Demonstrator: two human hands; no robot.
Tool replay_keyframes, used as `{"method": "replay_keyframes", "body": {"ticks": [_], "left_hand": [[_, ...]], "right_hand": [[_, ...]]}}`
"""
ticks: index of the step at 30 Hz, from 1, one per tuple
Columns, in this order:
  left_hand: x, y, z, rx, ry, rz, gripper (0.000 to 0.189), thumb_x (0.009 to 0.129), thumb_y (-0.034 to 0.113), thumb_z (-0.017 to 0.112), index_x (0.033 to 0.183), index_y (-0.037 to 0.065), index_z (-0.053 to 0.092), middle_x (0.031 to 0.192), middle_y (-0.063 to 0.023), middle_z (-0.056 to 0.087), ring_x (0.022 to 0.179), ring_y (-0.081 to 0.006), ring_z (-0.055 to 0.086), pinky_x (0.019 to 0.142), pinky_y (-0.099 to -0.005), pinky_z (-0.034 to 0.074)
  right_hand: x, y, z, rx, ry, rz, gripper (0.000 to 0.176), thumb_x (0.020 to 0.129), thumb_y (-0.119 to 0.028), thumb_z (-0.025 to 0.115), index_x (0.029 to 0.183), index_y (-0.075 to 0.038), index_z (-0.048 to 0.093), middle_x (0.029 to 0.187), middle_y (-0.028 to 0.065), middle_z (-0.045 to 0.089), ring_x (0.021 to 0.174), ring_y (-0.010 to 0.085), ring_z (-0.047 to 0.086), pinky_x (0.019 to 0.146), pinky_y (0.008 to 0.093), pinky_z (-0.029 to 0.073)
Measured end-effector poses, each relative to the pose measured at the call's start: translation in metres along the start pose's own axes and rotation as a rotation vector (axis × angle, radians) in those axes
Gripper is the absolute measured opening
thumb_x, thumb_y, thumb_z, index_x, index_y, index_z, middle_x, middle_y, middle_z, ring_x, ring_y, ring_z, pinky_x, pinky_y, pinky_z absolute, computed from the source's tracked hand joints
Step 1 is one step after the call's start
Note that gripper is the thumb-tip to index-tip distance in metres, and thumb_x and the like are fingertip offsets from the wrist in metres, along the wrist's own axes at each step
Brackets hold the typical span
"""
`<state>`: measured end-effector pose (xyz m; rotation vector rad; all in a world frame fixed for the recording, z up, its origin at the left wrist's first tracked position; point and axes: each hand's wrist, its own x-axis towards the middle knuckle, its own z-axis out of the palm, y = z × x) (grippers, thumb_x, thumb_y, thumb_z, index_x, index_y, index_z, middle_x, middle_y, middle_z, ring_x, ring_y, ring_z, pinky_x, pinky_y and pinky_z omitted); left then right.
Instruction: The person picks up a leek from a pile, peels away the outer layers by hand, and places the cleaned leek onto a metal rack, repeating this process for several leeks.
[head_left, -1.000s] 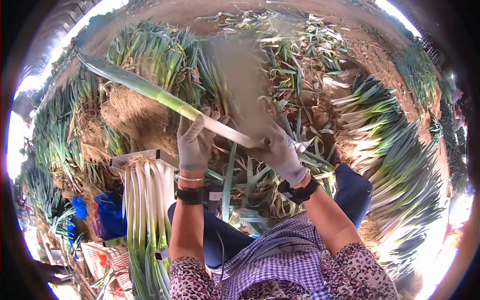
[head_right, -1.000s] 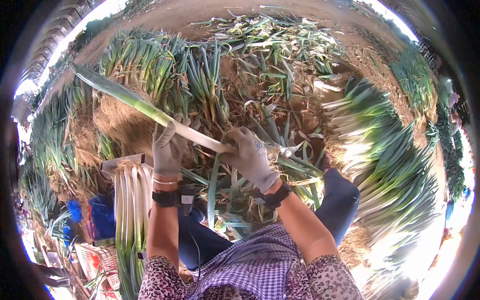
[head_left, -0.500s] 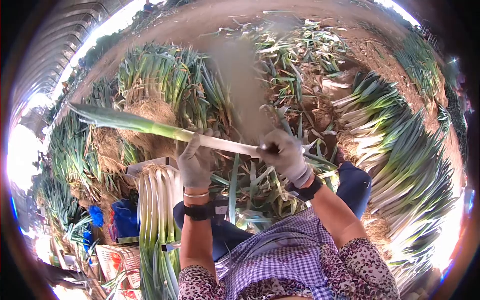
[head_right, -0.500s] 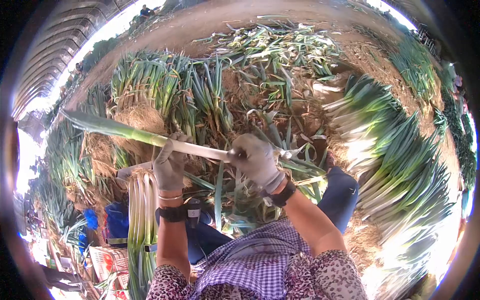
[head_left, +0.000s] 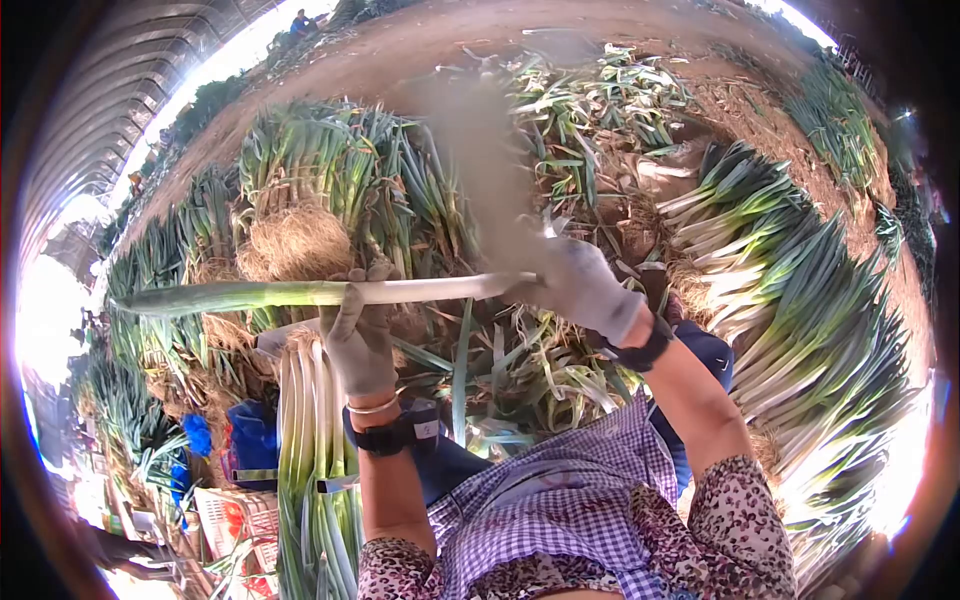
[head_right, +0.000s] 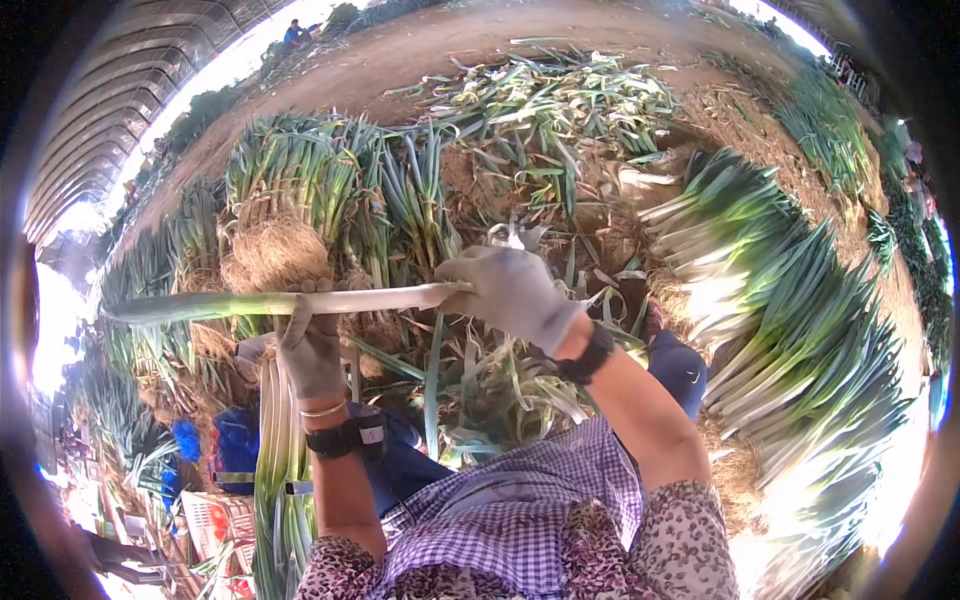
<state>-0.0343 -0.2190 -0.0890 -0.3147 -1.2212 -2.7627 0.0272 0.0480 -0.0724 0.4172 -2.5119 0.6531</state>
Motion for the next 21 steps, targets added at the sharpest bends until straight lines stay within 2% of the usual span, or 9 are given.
{"method": "replay_keyframes", "body": {"ticks": [3,5,7,8,11,15,16,19,21], "left_hand": [[-0.007,0.005,-0.006,-0.010,-0.084,0.019,0.027,0.091,0.006,0.062,0.116,0.005,0.053,0.108,-0.0079,0.059,0.104,-0.0258,0.059,0.103,-0.0490,0.045],[-0.008,0.008,-0.013,-0.039,-0.180,0.026,0.031,0.089,0.006,0.064,0.118,0.007,0.053,0.108,-0.0072,0.058,0.104,-0.0246,0.058,0.106,-0.0530,0.040],[-0.010,0.009,-0.018,-0.100,-0.313,0.022,0.035,0.088,0.007,0.067,0.120,0.007,0.052,0.107,-0.0068,0.057,0.103,-0.0245,0.057,0.108,-0.0573,0.035],[-0.013,0.011,-0.018,-0.113,-0.311,0.006,0.040,0.086,0.006,0.069,0.121,0.009,0.051,0.105,-0.0063,0.056,0.102,-0.0242,0.056,0.109,-0.0613,0.030],[-0.014,0.013,-0.015,-0.155,-0.344,0.005,0.033,0.090,0.012,0.065,0.119,0.010,0.051,0.098,-0.0040,0.052,0.093,-0.0216,0.054,0.109,-0.0602,0.031],[-0.023,0.016,0.000,-0.323,-0.168,-0.137,0.012,0.095,0.021,0.057,0.099,0.011,0.052,0.080,-0.0006,0.041,0.074,-0.0173,0.044,0.106,-0.0578,0.033],[-0.023,0.012,-0.004,-0.319,-0.145,-0.147,0.013,0.096,0.023,0.055,0.093,0.011,0.051,0.076,-0.0001,0.038,0.070,-0.0166,0.040,0.105,-0.0568,0.034],[-0.022,0.004,-0.012,-0.347,-0.160,-0.139,0.024,0.097,0.023,0.052,0.078,0.012,0.044,0.066,0.0005,0.031,0.061,-0.0152,0.034,0.099,-0.0521,0.039],[-0.020,-0.001,-0.015,-0.363,-0.233,-0.105,0.029,0.097,0.023,0.051,0.072,0.013,0.041,0.062,0.0006,0.030,0.057,-0.0146,0.032,0.094,-0.0488,0.041]], "right_hand": [[0.007,0.002,0.010,0.012,-0.329,0.073,0.032,0.091,-0.038,0.057,0.108,-0.014,0.069,0.094,0.0076,0.069,0.083,0.0265,0.068,0.074,0.0397,0.052],[0.008,0.002,0.015,0.024,-0.447,0.084,0.030,0.092,-0.037,0.055,0.107,-0.015,0.069,0.091,0.0079,0.069,0.081,0.0278,0.068,0.074,0.0401,0.052],[0.005,0.002,0.019,0.025,-0.480,0.029,0.030,0.093,-0.036,0.053,0.106,-0.015,0.070,0.087,0.0082,0.069,0.079,0.0292,0.067,0.073,0.0405,0.052],[0.002,0.002,0.021,0.058,-0.455,0.015,0.029,0.093,-0.035,0.053,0.104,-0.014,0.070,0.085,0.0084,0.069,0.077,0.0294,0.067,0.072,0.0409,0.052],[-0.008,-0.003,0.027,0.105,-0.434,-0.001,0.026,0.093,-0.031,0.052,0.097,-0.013,0.069,0.080,0.0089,0.067,0.073,0.0300,0.067,0.069,0.0421,0.052],[-0.015,0.000,0.036,0.069,-0.489,-0.006,0.021,0.092,-0.027,0.052,0.090,-0.012,0.067,0.075,0.0089,0.065,0.072,0.0303,0.066,0.068,0.0430,0.051],[-0.017,0.001,0.037,0.072,-0.490,-0.024,0.020,0.091,-0.027,0.053,0.089,-0.012,0.066,0.074,0.0087,0.064,0.071,0.0302,0.066,0.068,0.0431,0.051],[-0.022,0.000,0.036,-0.069,-0.569,-0.072,0.021,0.092,-0.024,0.056,0.103,-0.011,0.067,0.079,0.0124,0.064,0.069,0.0318,0.063,0.063,0.0417,0.049],[-0.030,0.001,0.036,0.001,-0.405,-0.166,0.013,0.089,-0.022,0.056,0.093,-0.011,0.063,0.070,0.0089,0.060,0.064,0.0292,0.063,0.057,0.0411,0.049]]}}
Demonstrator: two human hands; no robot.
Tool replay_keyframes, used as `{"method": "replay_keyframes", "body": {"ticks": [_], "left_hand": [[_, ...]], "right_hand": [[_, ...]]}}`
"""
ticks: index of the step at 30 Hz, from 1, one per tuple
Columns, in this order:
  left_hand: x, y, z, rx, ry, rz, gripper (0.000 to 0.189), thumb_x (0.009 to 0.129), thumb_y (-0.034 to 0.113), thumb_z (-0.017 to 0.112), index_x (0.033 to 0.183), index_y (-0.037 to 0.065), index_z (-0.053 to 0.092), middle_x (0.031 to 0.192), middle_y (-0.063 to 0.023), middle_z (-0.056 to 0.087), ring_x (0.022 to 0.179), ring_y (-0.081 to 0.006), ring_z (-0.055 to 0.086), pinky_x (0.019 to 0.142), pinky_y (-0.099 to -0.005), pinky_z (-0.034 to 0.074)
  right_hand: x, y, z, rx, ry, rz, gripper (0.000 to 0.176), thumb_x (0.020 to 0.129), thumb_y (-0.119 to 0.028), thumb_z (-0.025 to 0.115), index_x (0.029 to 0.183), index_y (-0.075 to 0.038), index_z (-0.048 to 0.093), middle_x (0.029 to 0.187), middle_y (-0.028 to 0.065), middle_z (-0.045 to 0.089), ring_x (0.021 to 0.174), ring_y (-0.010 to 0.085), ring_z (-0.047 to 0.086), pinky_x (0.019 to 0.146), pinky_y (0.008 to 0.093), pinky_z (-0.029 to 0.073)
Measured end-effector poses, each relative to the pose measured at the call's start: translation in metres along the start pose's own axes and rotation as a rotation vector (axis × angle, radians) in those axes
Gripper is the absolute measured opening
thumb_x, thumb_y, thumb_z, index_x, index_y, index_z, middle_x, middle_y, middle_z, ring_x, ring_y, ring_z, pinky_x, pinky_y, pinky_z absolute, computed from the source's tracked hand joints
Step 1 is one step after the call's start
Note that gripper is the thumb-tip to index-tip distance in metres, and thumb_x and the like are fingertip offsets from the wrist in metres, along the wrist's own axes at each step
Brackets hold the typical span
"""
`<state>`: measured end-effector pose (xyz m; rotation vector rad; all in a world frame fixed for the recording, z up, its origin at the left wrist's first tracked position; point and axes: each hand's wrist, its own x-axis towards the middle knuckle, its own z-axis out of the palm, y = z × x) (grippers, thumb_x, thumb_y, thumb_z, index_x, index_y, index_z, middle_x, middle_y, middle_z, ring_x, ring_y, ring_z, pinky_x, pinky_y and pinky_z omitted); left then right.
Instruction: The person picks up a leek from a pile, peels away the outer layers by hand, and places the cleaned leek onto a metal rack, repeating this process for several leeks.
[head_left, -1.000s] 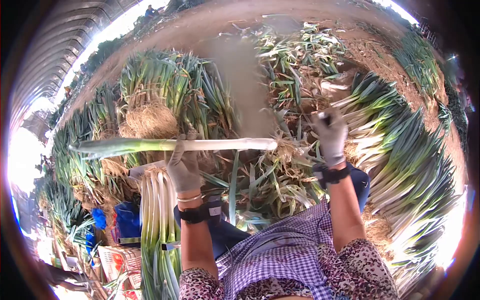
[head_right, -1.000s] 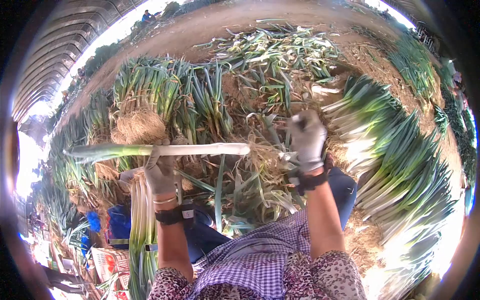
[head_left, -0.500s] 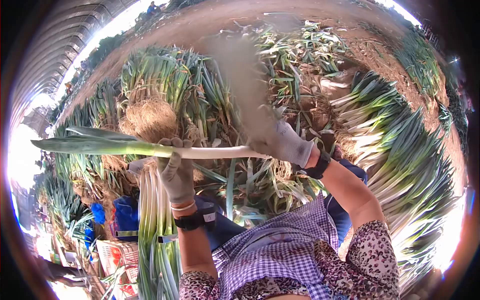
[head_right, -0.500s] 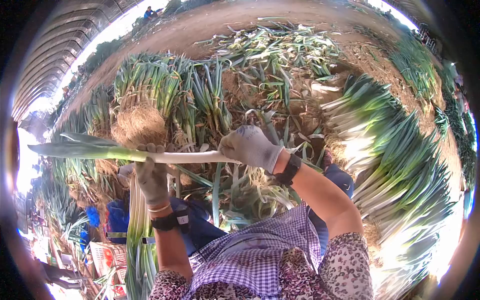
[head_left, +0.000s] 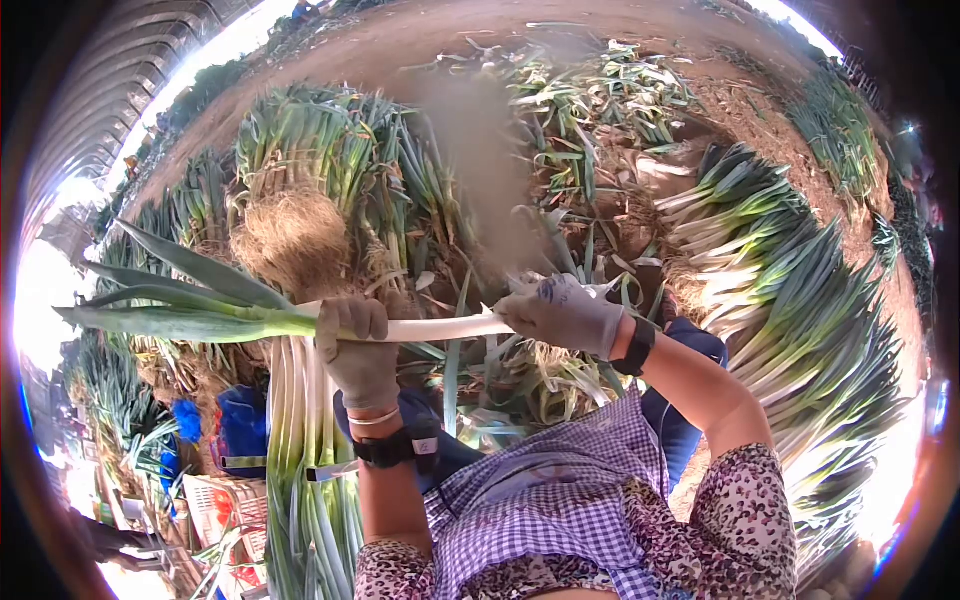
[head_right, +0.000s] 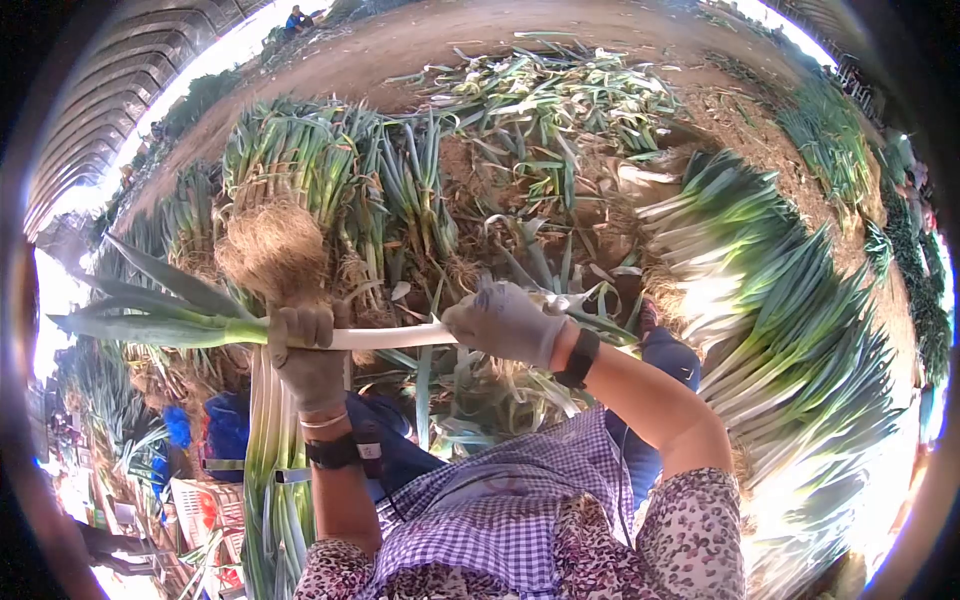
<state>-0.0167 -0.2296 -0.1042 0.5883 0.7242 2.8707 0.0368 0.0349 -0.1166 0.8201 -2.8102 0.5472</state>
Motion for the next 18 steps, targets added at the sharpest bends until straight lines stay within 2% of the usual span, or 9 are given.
{"method": "replay_keyframes", "body": {"ticks": [1,4,7,10,13,16,17,18], "left_hand": [[0.002,0.000,-0.002,0.005,-0.054,0.014,0.030,0.096,0.023,0.051,0.071,0.013,0.040,0.061,0.0006,0.030,0.055,-0.0144,0.031,0.091,-0.0474,0.041],[0.002,-0.003,0.001,0.039,-0.121,0.042,0.032,0.094,0.024,0.054,0.068,0.014,0.038,0.058,0.0005,0.031,0.052,-0.0147,0.031,0.086,-0.0453,0.042],[-0.001,-0.003,-0.001,0.076,-0.162,0.064,0.033,0.091,0.026,0.058,0.067,0.014,0.039,0.056,0.0000,0.034,0.051,-0.0153,0.032,0.085,-0.0457,0.042],[-0.003,-0.004,0.001,0.103,-0.186,0.093,0.033,0.089,0.027,0.060,0.067,0.014,0.039,0.055,-0.0002,0.035,0.051,-0.0158,0.033,0.083,-0.0458,0.042],[-0.005,-0.002,-0.001,0.130,-0.183,0.111,0.033,0.088,0.027,0.061,0.068,0.014,0.039,0.056,0.0000,0.035,0.052,-0.0159,0.034,0.078,-0.0454,0.042],[-0.004,0.002,-0.004,0.127,-0.233,0.114,0.032,0.088,0.027,0.061,0.068,0.014,0.040,0.056,0.0001,0.035,0.053,-0.0159,0.034,0.074,-0.0445,0.041],[-0.003,0.004,-0.004,0.120,-0.260,0.118,0.031,0.088,0.027,0.061,0.068,0.014,0.040,0.056,0.0002,0.035,0.053,-0.0159,0.034,0.073,-0.0442,0.041],[-0.002,0.006,-0.005,0.136,-0.264,0.122,0.031,0.088,0.027,0.060,0.068,0.014,0.040,0.057,0.0001,0.035,0.053,-0.0160,0.034,0.073,-0.0441,0.041]], "right_hand": [[-0.003,0.000,0.003,0.019,0.083,-0.051,0.010,0.087,-0.020,0.057,0.088,-0.011,0.061,0.065,0.0072,0.059,0.062,0.0279,0.063,0.055,0.0408,0.050],[-0.010,0.000,0.016,-0.309,-0.004,-0.111,0.009,0.086,-0.018,0.058,0.088,-0.009,0.060,0.062,0.0050,0.056,0.062,0.0245,0.063,0.051,0.0379,0.048],[-0.011,-0.003,0.034,-0.188,0.075,-0.078,0.009,0.086,-0.016,0.060,0.090,-0.008,0.060,0.061,0.0036,0.055,0.064,0.0217,0.064,0.051,0.0360,0.048],[-0.009,0.001,0.031,-0.187,0.151,-0.058,0.013,0.086,-0.019,0.063,0.089,-0.006,0.061,0.064,0.0066,0.059,0.064,0.0227,0.064,0.051,0.0362,0.048],[-0.009,0.013,0.042,0.217,0.326,0.103,0.013,0.086,-0.016,0.062,0.091,-0.004,0.063,0.070,0.0081,0.064,0.063,0.0191,0.063,0.053,0.0330,0.049],[-0.016,0.021,0.041,0.961,0.251,0.603,0.011,0.087,-0.006,0.055,0.090,0.000,0.064,0.080,0.0068,0.063,0.064,0.0126,0.059,0.058,0.0287,0.047],[-0.020,0.025,0.046,1.154,0.331,0.601,0.011,0.091,-0.005,0.054,0.093,-0.001,0.065,0.077,0.0005,0.060,0.064,0.0048,0.054,0.056,0.0226,0.043],[-0.026,0.034,0.050,1.099,0.426,0.586,0.012,0.093,-0.005,0.053,0.094,-0.002,0.065,0.079,-0.0004,0.060,0.064,0.0040,0.053,0.056,0.0214,0.042]]}}
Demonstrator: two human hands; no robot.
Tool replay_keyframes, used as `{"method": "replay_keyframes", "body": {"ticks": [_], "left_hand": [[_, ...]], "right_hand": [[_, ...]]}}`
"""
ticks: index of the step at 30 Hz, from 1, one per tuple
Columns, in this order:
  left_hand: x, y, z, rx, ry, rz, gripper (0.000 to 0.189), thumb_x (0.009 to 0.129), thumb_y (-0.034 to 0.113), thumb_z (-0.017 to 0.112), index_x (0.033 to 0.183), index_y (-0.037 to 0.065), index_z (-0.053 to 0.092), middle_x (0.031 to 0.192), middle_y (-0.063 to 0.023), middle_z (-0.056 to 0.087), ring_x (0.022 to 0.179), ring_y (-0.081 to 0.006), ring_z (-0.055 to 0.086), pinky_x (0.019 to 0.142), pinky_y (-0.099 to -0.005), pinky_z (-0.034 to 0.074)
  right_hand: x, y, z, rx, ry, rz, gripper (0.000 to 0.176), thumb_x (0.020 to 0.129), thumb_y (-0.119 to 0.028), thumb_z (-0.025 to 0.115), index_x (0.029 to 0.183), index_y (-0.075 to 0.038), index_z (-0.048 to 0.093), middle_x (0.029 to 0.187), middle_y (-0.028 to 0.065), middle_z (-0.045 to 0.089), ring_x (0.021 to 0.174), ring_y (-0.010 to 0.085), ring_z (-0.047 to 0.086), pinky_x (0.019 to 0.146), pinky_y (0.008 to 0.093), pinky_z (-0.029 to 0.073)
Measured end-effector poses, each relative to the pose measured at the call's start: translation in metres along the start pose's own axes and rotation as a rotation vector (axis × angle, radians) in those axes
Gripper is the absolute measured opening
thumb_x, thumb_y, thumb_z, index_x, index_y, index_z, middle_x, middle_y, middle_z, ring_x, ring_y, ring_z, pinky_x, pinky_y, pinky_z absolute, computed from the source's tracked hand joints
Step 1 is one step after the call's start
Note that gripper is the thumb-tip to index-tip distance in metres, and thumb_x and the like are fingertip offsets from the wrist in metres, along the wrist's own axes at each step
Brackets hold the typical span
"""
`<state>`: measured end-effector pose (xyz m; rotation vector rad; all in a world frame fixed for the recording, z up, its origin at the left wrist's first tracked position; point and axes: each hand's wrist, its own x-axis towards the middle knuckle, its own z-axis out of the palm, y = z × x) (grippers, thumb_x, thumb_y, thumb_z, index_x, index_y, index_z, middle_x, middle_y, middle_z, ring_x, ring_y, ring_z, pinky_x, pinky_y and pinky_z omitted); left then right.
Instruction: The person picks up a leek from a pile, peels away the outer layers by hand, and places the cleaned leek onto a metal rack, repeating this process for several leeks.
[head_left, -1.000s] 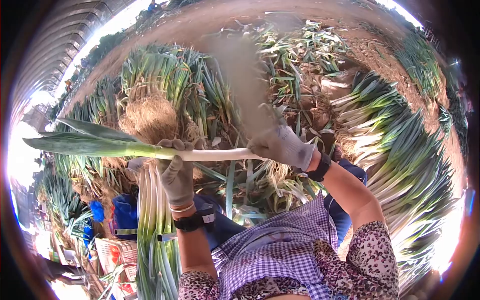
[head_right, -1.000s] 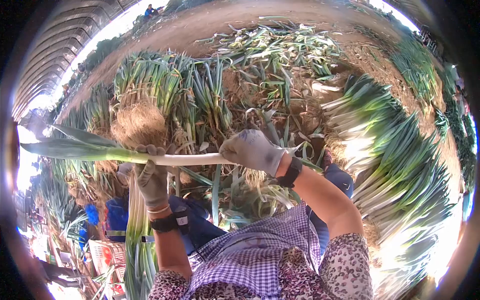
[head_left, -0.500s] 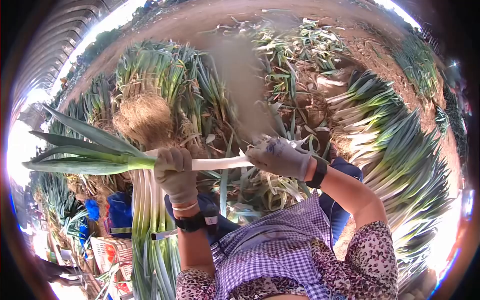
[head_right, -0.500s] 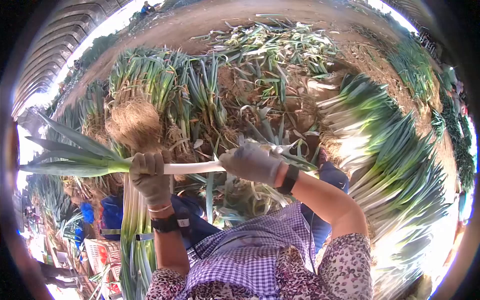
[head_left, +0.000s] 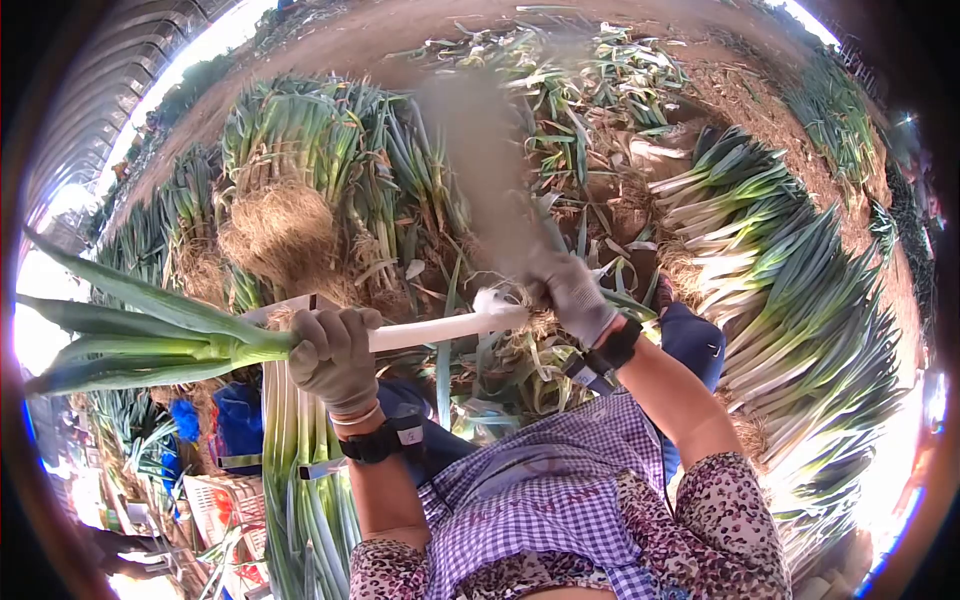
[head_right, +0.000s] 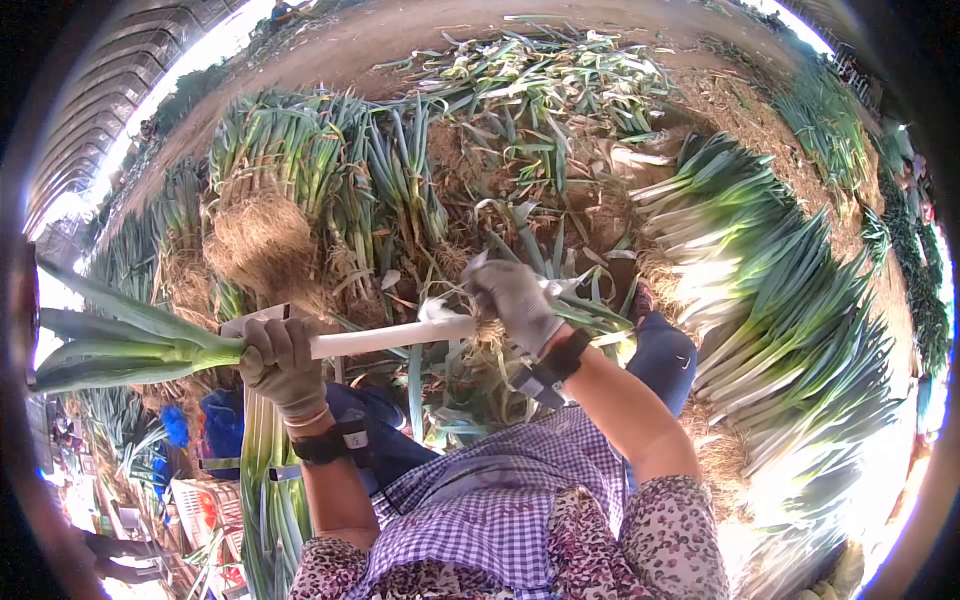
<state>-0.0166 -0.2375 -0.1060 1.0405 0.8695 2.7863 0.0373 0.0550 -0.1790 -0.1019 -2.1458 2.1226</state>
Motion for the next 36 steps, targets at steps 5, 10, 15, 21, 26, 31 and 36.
{"method": "replay_keyframes", "body": {"ticks": [5,10,15,21,26,31,36], "left_hand": [[-0.001,0.013,-0.004,0.055,-0.025,0.006,0.029,0.087,0.027,0.059,0.069,0.013,0.041,0.057,0.0000,0.036,0.054,-0.0165,0.037,0.072,-0.0445,0.041],[0.005,0.009,0.000,0.047,-0.077,0.013,0.027,0.086,0.024,0.059,0.068,0.013,0.043,0.056,-0.0005,0.038,0.053,-0.0176,0.038,0.070,-0.0462,0.042],[-0.001,0.011,0.000,0.044,-0.055,0.027,0.027,0.085,0.024,0.059,0.066,0.013,0.044,0.055,-0.0014,0.040,0.051,-0.0180,0.038,0.068,-0.0458,0.043],[-0.006,0.034,-0.016,0.042,-0.071,0.045,0.031,0.088,0.026,0.061,0.066,0.014,0.044,0.054,-0.0009,0.042,0.049,-0.0168,0.040,0.066,-0.0436,0.044],[-0.001,0.032,-0.021,0.017,-0.025,0.057,0.033,0.090,0.028,0.062,0.067,0.014,0.042,0.055,0.0000,0.040,0.048,-0.0157,0.039,0.070,-0.0405,0.043],[0.011,0.018,-0.009,-0.051,0.045,0.068,0.030,0.090,0.024,0.063,0.069,0.016,0.044,0.056,0.0037,0.034,0.044,-0.0108,0.031,0.067,-0.0328,0.040],[0.017,0.019,-0.001,-0.218,0.099,0.033,0.030,0.091,0.019,0.062,0.068,0.016,0.043,0.056,0.0038,0.031,0.044,-0.0087,0.028,0.067,-0.0293,0.042]], "right_hand": [[0.000,-0.025,-0.028,0.114,0.080,0.108,0.016,0.096,-0.013,0.057,0.103,-0.003,0.068,0.093,0.0018,0.065,0.076,0.0059,0.057,0.063,0.0217,0.046],[-0.006,-0.059,0.029,-0.608,-0.143,-0.393,0.034,0.090,-0.037,0.066,0.096,-0.004,0.070,0.096,0.0109,0.068,0.083,0.0247,0.066,0.071,0.0380,0.051],[0.010,-0.037,0.040,-0.840,-0.062,-0.284,0.021,0.087,-0.027,0.065,0.081,-0.007,0.069,0.075,0.0120,0.065,0.064,0.0267,0.062,0.060,0.0371,0.049],[0.026,0.006,-0.054,-1.053,0.253,0.177,0.029,0.083,-0.034,0.059,0.086,-0.008,0.072,0.074,0.0148,0.068,0.075,0.0298,0.068,0.068,0.0410,0.051],[0.011,-0.030,-0.050,-0.614,0.156,-0.195,0.025,0.081,-0.030,0.067,0.093,-0.008,0.073,0.090,0.0132,0.069,0.083,0.0292,0.067,0.074,0.0395,0.052],[-0.003,-0.089,0.004,-0.727,-0.250,-0.579,0.039,0.072,-0.024,0.077,0.106,-0.010,0.064,0.092,0.0112,0.064,0.091,0.0304,0.064,0.084,0.0380,0.050],[0.007,-0.083,0.011,-0.715,-0.455,-0.232,0.034,0.072,-0.022,0.076,0.098,-0.006,0.060,0.089,0.0119,0.062,0.088,0.0313,0.061,0.078,0.0404,0.048]]}}
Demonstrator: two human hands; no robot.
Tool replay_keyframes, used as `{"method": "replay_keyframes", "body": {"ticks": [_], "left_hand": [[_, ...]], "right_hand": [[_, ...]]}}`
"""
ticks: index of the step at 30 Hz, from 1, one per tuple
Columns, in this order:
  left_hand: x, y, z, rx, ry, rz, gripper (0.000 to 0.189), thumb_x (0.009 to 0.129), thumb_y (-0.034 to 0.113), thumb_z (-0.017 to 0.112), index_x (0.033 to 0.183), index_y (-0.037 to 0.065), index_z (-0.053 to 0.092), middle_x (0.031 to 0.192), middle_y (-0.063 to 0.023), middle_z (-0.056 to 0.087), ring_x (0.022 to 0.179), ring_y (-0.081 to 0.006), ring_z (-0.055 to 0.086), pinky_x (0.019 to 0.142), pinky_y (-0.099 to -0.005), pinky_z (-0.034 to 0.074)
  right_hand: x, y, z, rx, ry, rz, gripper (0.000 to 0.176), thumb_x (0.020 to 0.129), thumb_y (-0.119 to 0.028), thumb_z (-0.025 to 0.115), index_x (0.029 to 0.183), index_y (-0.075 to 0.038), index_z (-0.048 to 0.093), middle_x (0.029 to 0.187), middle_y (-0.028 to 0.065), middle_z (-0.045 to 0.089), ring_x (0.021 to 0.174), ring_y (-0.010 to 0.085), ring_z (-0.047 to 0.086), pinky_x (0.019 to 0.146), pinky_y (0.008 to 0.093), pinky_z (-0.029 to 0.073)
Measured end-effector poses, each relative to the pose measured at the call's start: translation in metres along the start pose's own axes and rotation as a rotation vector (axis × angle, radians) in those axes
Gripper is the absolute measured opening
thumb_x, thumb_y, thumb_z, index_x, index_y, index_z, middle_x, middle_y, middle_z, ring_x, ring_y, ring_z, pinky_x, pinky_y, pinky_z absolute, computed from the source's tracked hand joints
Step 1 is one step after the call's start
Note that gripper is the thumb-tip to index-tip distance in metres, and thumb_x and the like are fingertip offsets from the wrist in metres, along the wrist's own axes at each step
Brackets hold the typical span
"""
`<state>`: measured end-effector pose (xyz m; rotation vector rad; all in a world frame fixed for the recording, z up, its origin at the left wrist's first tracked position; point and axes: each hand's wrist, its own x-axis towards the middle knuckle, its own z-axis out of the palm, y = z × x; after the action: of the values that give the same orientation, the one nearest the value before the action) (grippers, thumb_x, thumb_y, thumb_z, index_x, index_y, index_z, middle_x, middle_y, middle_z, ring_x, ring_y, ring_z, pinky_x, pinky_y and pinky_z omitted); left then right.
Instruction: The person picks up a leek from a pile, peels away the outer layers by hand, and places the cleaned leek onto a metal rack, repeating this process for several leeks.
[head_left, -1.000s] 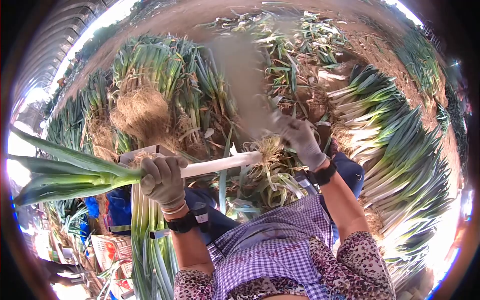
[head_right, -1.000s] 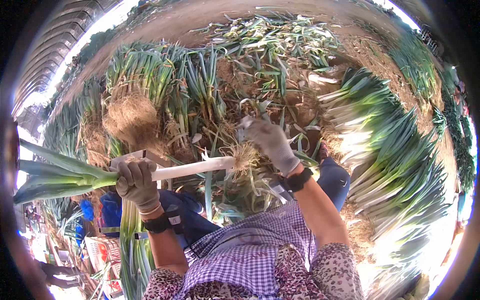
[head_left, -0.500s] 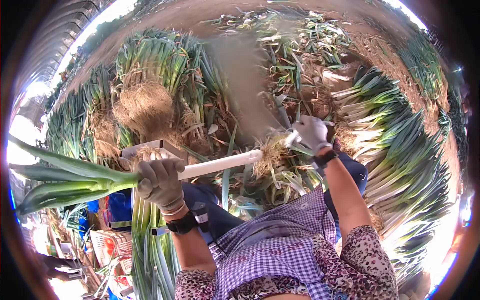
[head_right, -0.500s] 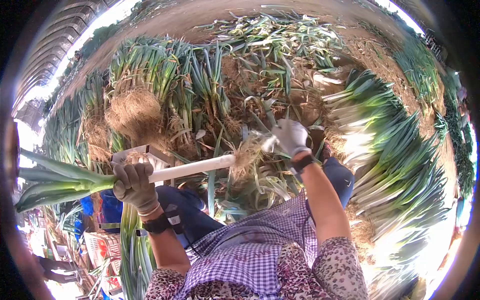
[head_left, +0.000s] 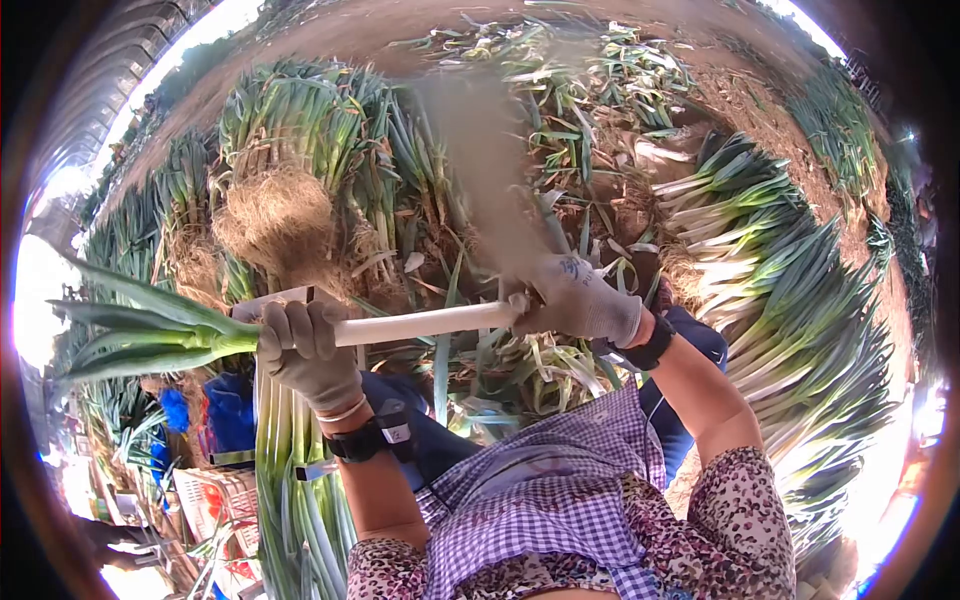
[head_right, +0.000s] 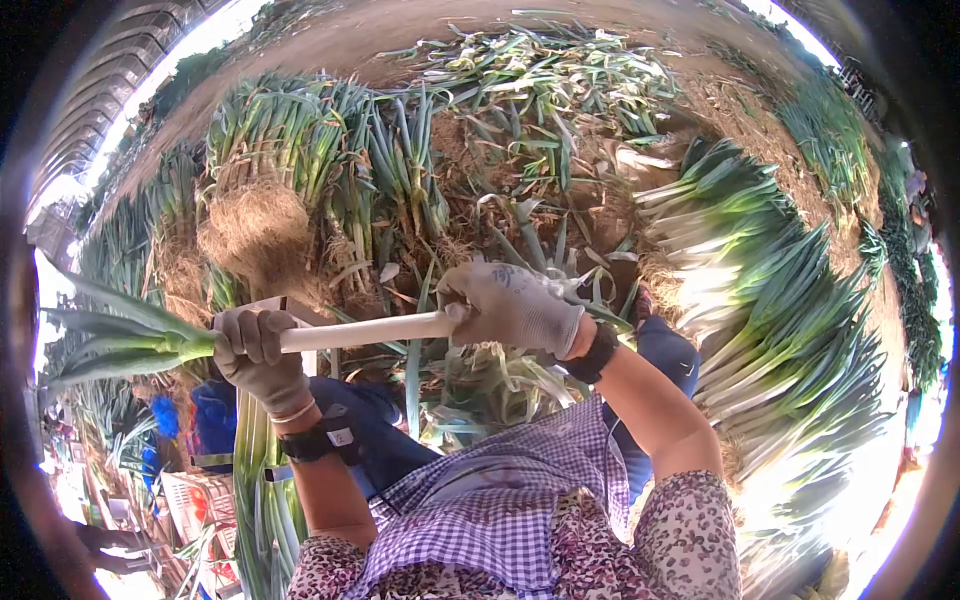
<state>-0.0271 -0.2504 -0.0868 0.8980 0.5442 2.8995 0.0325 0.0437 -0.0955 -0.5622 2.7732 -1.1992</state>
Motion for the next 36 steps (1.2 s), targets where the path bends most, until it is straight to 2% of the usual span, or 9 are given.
{"method": "replay_keyframes", "body": {"ticks": [5,8,11,14,17,20,23,26,36], "left_hand": [[-0.001,0.005,-0.022,-0.089,0.076,-0.097,0.034,0.090,0.017,0.062,0.063,0.016,0.041,0.056,0.0039,0.031,0.044,-0.0082,0.027,0.068,-0.0268,0.043],[-0.003,0.002,-0.031,-0.119,0.066,-0.130,0.033,0.093,0.021,0.057,0.065,0.017,0.040,0.055,0.0035,0.029,0.047,-0.0096,0.029,0.074,-0.0292,0.046],[-0.001,-0.001,-0.029,-0.107,0.150,-0.129,0.033,0.092,0.020,0.057,0.064,0.017,0.040,0.055,0.0039,0.029,0.047,-0.0090,0.028,0.073,-0.0290,0.046],[0.000,-0.001,-0.033,-0.102,0.206,-0.140,0.033,0.092,0.021,0.058,0.063,0.017,0.041,0.055,0.0042,0.029,0.047,-0.0088,0.028,0.072,-0.0276,0.045],[0.003,0.000,-0.048,-0.160,0.152,-0.166,0.033,0.093,0.023,0.058,0.064,0.016,0.042,0.055,0.0047,0.028,0.048,-0.0086,0.027,0.070,-0.0265,0.045],[0.001,0.000,-0.047,-0.095,0.284,-0.120,0.033,0.093,0.024,0.058,0.064,0.016,0.043,0.054,0.0053,0.029,0.048,-0.0086,0.026,0.069,-0.0255,0.045],[0.001,0.001,-0.052,-0.077,0.339,-0.136,0.033,0.093,0.024,0.059,0.064,0.017,0.044,0.054,0.0056,0.030,0.048,-0.0088,0.026,0.069,-0.0268,0.045],[-0.002,0.003,-0.054,-0.105,0.381,-0.179,0.040,0.094,0.018,0.056,0.058,0.017,0.038,0.054,0.0052,0.025,0.049,-0.0100,0.024,0.078,-0.0300,0.046],[-0.007,-0.007,-0.062,-0.185,0.461,-0.235,0.040,0.090,0.016,0.061,0.057,0.017,0.041,0.050,0.0059,0.025,0.047,-0.0101,0.027,0.075,-0.0303,0.046]], "right_hand": [[-0.007,0.012,0.019,0.010,-0.016,-0.107,0.030,0.072,-0.021,0.075,0.094,-0.006,0.061,0.084,0.0118,0.060,0.083,0.0316,0.060,0.074,0.0403,0.048],[-0.014,0.014,0.026,0.026,0.056,-0.095,0.025,0.073,-0.019,0.074,0.092,-0.007,0.061,0.083,0.0099,0.059,0.083,0.0291,0.061,0.072,0.0386,0.048],[-0.011,0.003,0.024,-0.023,0.301,-0.177,0.021,0.076,-0.016,0.071,0.092,-0.007,0.061,0.089,0.0096,0.059,0.083,0.0282,0.061,0.072,0.0380,0.048],[-0.010,0.004,0.020,-0.118,0.139,-0.126,0.026,0.077,-0.016,0.071,0.100,-0.008,0.060,0.095,0.0100,0.059,0.086,0.0295,0.061,0.073,0.0386,0.049],[-0.011,0.012,0.027,-0.155,0.048,-0.091,0.037,0.077,-0.018,0.072,0.109,-0.008,0.057,0.100,0.0118,0.058,0.092,0.0309,0.061,0.077,0.0399,0.049],[-0.012,0.003,0.022,-0.161,0.238,-0.133,0.040,0.077,-0.020,0.073,0.112,-0.008,0.057,0.099,0.0114,0.058,0.093,0.0308,0.062,0.079,0.0400,0.050],[-0.007,-0.003,0.019,-0.187,0.169,-0.123,0.043,0.076,-0.021,0.075,0.112,-0.007,0.057,0.099,0.0112,0.059,0.094,0.0310,0.062,0.079,0.0401,0.050],[-0.004,-0.009,0.018,-0.177,0.064,0.032,0.045,0.073,-0.023,0.076,0.111,-0.007,0.057,0.100,0.0107,0.059,0.094,0.0308,0.062,0.079,0.0406,0.051],[-0.012,0.004,0.039,-0.194,0.129,-0.006,0.036,0.073,-0.022,0.074,0.100,-0.007,0.056,0.091,0.0106,0.057,0.087,0.0307,0.062,0.075,0.0410,0.050]]}}
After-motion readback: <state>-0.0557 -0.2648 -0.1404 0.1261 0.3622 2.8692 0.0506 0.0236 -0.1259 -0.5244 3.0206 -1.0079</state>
